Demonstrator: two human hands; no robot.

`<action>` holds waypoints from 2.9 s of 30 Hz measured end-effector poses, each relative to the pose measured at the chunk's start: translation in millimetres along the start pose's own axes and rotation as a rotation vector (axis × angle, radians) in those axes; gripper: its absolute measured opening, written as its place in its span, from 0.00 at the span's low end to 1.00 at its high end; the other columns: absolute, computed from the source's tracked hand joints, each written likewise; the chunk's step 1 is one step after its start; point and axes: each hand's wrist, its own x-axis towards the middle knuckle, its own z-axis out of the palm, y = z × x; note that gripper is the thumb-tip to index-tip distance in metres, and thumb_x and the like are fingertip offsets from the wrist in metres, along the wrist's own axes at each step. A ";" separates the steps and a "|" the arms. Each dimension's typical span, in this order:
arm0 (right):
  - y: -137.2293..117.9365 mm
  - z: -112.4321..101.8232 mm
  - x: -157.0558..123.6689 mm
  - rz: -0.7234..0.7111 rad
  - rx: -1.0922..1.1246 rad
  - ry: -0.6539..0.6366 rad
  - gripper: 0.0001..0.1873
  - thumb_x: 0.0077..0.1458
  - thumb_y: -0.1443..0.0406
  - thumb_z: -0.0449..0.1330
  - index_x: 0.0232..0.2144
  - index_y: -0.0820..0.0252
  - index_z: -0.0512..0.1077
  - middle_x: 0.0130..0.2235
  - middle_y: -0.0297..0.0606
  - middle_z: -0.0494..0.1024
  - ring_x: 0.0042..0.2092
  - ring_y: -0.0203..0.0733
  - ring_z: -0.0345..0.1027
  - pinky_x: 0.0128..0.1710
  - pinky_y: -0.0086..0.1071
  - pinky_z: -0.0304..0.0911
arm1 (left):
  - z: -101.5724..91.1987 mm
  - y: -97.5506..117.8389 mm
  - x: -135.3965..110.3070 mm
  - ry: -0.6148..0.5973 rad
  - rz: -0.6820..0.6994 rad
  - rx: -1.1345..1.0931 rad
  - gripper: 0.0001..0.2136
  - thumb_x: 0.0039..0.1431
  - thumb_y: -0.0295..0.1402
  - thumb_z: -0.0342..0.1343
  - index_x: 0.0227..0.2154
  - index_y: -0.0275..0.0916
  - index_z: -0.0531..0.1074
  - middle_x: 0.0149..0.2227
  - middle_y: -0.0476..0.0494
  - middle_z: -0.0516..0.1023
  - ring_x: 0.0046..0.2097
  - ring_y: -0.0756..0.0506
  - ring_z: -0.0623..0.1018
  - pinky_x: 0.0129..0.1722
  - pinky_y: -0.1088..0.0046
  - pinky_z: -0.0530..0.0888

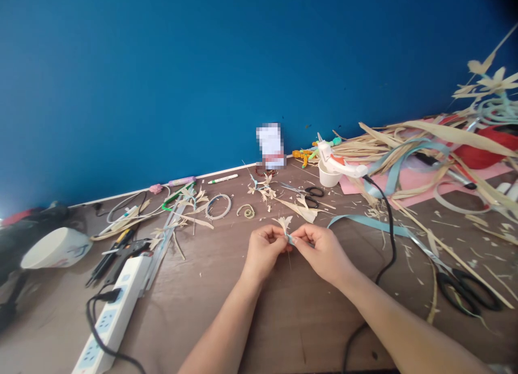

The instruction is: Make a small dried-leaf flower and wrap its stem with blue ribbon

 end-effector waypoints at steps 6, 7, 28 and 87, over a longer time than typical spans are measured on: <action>-0.9 -1.5 -2.7 -0.053 -0.104 0.036 0.06 0.50 0.67 0.53 0.27 0.59 0.70 0.19 0.29 0.67 0.22 0.33 0.60 0.23 0.26 0.55 | -1.6 1.0 0.7 -0.019 -0.058 -0.161 0.06 0.38 0.29 0.62 0.21 0.34 0.72 0.21 0.49 0.74 0.23 0.53 0.73 0.21 0.82 0.69; -0.5 -1.1 -3.1 -0.055 -0.105 0.036 0.06 0.50 0.66 0.53 0.27 0.59 0.69 0.18 0.27 0.64 0.21 0.32 0.57 0.21 0.25 0.53 | -2.8 1.5 1.4 -0.027 -0.088 -0.203 0.06 0.37 0.29 0.62 0.21 0.34 0.72 0.21 0.49 0.74 0.23 0.54 0.73 0.20 0.82 0.69; -0.5 -2.5 1.2 0.014 0.027 0.018 0.04 0.46 0.69 0.53 0.22 0.60 0.65 0.22 0.30 0.68 0.25 0.33 0.59 0.24 0.26 0.56 | -2.6 3.6 2.0 -0.065 -0.113 -0.161 0.08 0.35 0.29 0.62 0.19 0.34 0.68 0.16 0.51 0.70 0.20 0.54 0.70 0.21 0.81 0.67; 2.4 1.3 1.7 0.034 0.069 -0.051 0.06 0.45 0.71 0.53 0.29 0.59 0.66 0.29 0.33 0.71 0.31 0.37 0.68 0.31 0.29 0.62 | -6.6 -2.0 4.8 -0.193 -0.249 -0.358 0.12 0.38 0.33 0.64 0.23 0.33 0.68 0.20 0.48 0.75 0.23 0.53 0.75 0.19 0.84 0.70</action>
